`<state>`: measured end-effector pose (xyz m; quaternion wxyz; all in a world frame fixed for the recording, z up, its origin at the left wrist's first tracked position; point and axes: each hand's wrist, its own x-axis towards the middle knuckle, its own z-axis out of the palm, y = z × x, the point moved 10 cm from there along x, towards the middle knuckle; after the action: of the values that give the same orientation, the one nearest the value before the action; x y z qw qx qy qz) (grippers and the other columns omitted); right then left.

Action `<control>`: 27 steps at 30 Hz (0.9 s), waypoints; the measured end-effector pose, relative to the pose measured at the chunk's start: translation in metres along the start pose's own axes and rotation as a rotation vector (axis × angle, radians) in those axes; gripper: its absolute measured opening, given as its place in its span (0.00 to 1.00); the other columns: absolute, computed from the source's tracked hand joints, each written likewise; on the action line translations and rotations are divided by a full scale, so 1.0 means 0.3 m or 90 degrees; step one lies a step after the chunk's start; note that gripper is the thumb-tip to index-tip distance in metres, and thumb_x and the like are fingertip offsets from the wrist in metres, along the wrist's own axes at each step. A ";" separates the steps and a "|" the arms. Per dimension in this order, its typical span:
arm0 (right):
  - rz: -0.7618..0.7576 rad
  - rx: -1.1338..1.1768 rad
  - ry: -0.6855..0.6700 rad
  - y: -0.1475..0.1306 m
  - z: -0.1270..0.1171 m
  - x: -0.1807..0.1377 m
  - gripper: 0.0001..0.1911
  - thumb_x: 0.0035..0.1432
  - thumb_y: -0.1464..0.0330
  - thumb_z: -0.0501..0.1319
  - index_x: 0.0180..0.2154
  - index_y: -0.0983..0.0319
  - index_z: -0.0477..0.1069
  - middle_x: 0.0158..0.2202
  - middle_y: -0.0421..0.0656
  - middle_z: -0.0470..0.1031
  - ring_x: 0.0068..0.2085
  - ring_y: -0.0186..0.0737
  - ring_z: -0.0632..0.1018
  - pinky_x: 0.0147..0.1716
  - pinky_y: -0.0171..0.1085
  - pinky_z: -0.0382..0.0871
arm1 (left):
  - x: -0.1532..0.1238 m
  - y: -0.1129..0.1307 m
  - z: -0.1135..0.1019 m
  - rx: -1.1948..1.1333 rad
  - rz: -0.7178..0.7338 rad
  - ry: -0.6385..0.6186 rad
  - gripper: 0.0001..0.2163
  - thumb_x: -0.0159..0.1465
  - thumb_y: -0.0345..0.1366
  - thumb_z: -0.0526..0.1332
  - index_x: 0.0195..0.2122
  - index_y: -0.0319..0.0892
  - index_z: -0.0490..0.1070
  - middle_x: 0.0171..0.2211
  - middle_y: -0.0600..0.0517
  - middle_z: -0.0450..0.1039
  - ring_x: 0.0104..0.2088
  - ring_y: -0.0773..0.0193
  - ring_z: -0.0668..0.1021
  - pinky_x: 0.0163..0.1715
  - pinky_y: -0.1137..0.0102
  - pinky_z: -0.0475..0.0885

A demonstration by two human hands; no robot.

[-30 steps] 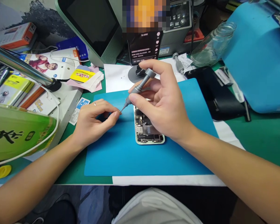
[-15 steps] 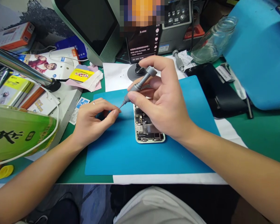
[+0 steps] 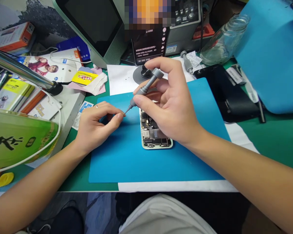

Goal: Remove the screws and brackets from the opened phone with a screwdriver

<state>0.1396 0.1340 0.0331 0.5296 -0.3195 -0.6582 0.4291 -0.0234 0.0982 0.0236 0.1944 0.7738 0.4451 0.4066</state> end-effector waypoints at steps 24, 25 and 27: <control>-0.010 -0.021 0.017 0.003 -0.007 0.001 0.27 0.59 0.74 0.70 0.53 0.56 0.59 0.40 0.35 0.77 0.44 0.33 0.85 0.38 0.34 0.87 | 0.001 0.003 -0.001 -0.003 0.006 -0.002 0.07 0.68 0.28 0.65 0.32 0.40 0.78 0.27 0.57 0.78 0.27 0.70 0.72 0.34 0.71 0.67; -0.012 -0.022 0.018 0.002 -0.008 0.002 0.26 0.59 0.74 0.70 0.53 0.55 0.59 0.40 0.35 0.76 0.44 0.32 0.84 0.38 0.34 0.87 | 0.001 0.002 -0.002 -0.004 0.005 -0.001 0.07 0.68 0.29 0.65 0.31 0.40 0.78 0.27 0.57 0.79 0.27 0.70 0.72 0.34 0.71 0.67; -0.018 -0.022 0.019 0.000 -0.009 0.004 0.26 0.59 0.74 0.70 0.52 0.54 0.60 0.40 0.34 0.75 0.43 0.31 0.84 0.38 0.34 0.87 | 0.001 0.001 -0.003 -0.005 0.004 0.000 0.07 0.68 0.29 0.65 0.31 0.41 0.79 0.27 0.57 0.79 0.27 0.70 0.72 0.34 0.71 0.67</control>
<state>0.1419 0.1357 0.0339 0.5396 -0.3254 -0.6621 0.4057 -0.0239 0.0982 0.0246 0.1960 0.7746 0.4409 0.4089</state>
